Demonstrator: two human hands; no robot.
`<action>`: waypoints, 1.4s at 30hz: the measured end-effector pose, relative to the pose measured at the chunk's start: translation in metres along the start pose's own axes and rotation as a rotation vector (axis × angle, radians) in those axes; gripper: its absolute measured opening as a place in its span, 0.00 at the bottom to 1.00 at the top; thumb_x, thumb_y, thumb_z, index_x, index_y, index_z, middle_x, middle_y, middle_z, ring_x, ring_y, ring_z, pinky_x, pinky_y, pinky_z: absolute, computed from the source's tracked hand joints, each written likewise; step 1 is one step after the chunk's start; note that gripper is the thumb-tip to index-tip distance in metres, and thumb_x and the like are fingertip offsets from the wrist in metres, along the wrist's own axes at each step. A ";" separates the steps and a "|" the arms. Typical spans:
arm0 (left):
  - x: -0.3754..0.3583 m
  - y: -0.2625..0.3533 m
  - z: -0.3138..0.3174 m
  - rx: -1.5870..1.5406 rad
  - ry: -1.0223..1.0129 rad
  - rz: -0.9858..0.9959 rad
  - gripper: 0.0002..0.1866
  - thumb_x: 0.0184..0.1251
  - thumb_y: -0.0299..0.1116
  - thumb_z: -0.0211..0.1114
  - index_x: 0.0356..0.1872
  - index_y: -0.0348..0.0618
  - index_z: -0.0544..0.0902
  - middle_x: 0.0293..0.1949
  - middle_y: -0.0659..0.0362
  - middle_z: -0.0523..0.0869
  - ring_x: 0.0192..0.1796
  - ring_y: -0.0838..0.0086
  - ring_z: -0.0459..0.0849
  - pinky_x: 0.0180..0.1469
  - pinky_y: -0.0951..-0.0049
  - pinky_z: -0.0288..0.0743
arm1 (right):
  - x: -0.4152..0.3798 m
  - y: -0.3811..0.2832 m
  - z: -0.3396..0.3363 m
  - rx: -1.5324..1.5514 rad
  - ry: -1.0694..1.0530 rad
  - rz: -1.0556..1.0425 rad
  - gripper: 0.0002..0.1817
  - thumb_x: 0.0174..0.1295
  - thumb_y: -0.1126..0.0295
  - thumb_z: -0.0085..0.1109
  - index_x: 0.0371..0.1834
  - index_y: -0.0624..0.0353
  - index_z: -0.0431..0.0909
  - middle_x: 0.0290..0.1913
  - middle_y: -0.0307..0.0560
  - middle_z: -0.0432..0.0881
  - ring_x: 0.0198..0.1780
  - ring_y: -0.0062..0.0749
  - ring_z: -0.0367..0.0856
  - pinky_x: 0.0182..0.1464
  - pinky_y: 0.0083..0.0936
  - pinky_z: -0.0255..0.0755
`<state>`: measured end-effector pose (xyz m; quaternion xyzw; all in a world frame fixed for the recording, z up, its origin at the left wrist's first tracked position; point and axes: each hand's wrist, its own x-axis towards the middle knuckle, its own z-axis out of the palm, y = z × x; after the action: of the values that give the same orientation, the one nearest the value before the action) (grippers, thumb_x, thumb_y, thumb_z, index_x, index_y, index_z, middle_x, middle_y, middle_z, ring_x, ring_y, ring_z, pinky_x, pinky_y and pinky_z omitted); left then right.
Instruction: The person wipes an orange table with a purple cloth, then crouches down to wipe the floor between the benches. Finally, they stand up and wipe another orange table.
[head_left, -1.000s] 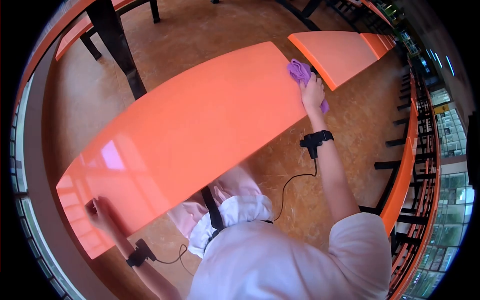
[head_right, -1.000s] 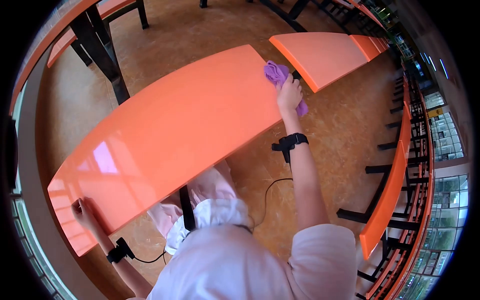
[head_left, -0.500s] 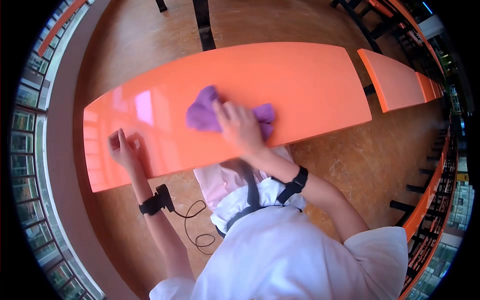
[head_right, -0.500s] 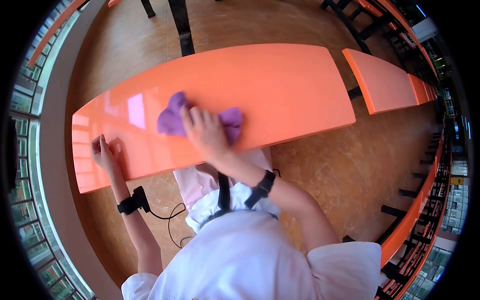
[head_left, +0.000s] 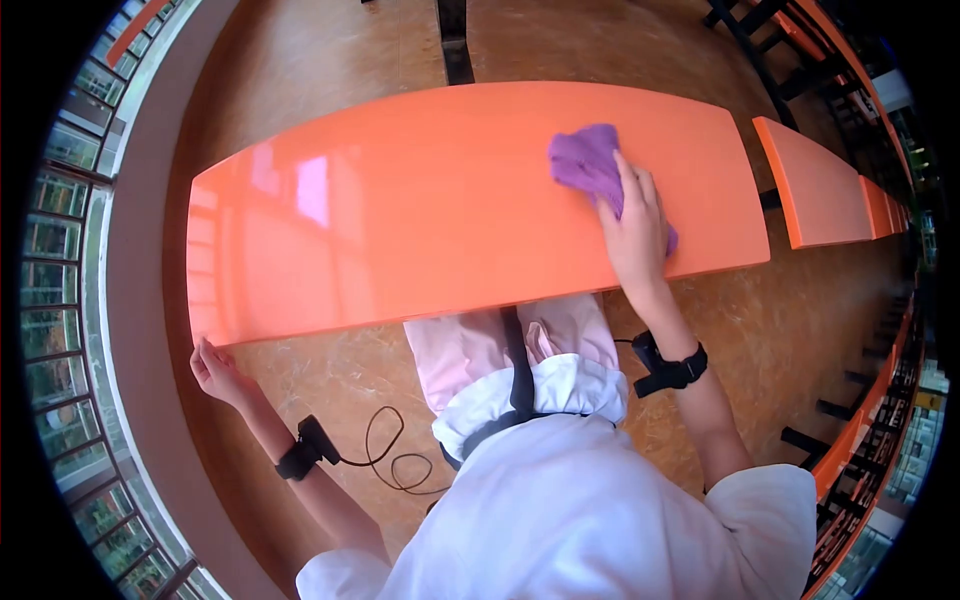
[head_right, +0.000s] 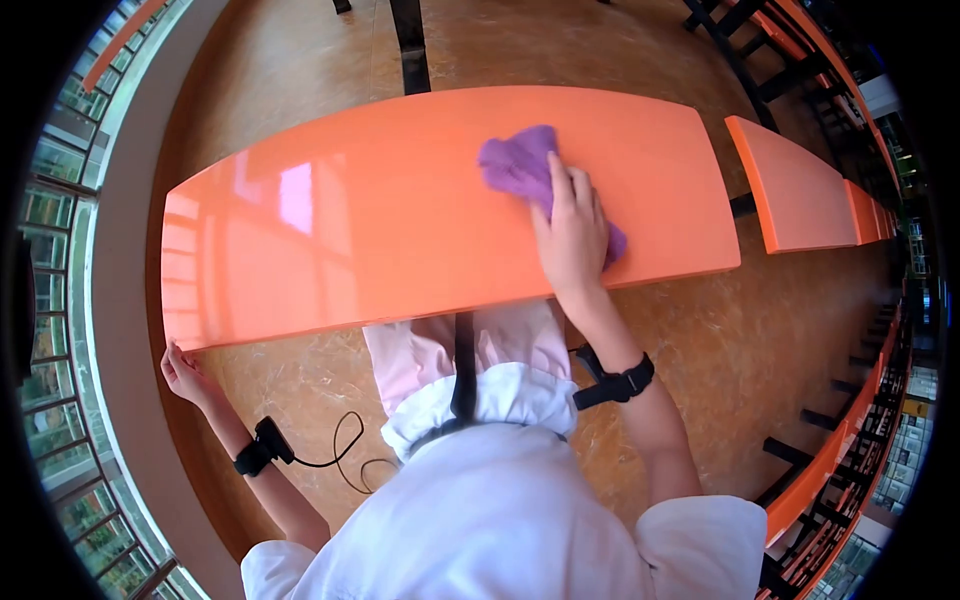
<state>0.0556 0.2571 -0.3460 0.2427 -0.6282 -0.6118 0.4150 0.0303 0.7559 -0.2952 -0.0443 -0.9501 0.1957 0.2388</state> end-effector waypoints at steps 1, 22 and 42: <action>-0.006 0.003 -0.005 0.021 0.025 -0.014 0.04 0.60 0.28 0.59 0.27 0.44 0.75 0.18 0.71 0.66 0.19 0.89 0.59 0.20 0.87 0.50 | 0.002 0.010 0.014 -0.039 -0.009 0.049 0.28 0.49 0.72 0.58 0.56 0.61 0.65 0.47 0.51 0.71 0.46 0.46 0.72 0.46 0.36 0.68; -0.020 -0.017 0.070 0.367 -0.015 0.325 0.09 0.59 0.33 0.60 0.29 0.36 0.77 0.28 0.62 0.77 0.32 0.77 0.72 0.37 0.76 0.69 | -0.052 0.176 -0.067 -0.557 0.199 0.286 0.28 0.53 0.69 0.56 0.60 0.52 0.63 0.49 0.48 0.71 0.46 0.45 0.72 0.47 0.38 0.67; -0.019 -0.025 0.064 0.719 -0.060 0.342 0.11 0.62 0.37 0.58 0.31 0.37 0.76 0.26 0.60 0.75 0.29 0.74 0.70 0.33 0.74 0.68 | 0.004 0.013 0.020 -0.176 0.018 -0.334 0.23 0.50 0.71 0.50 0.54 0.54 0.68 0.41 0.44 0.70 0.38 0.36 0.71 0.39 0.31 0.68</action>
<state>0.0079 0.3056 -0.3684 0.2465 -0.8455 -0.2818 0.3808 0.0175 0.7617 -0.3152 0.0915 -0.9555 0.0690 0.2718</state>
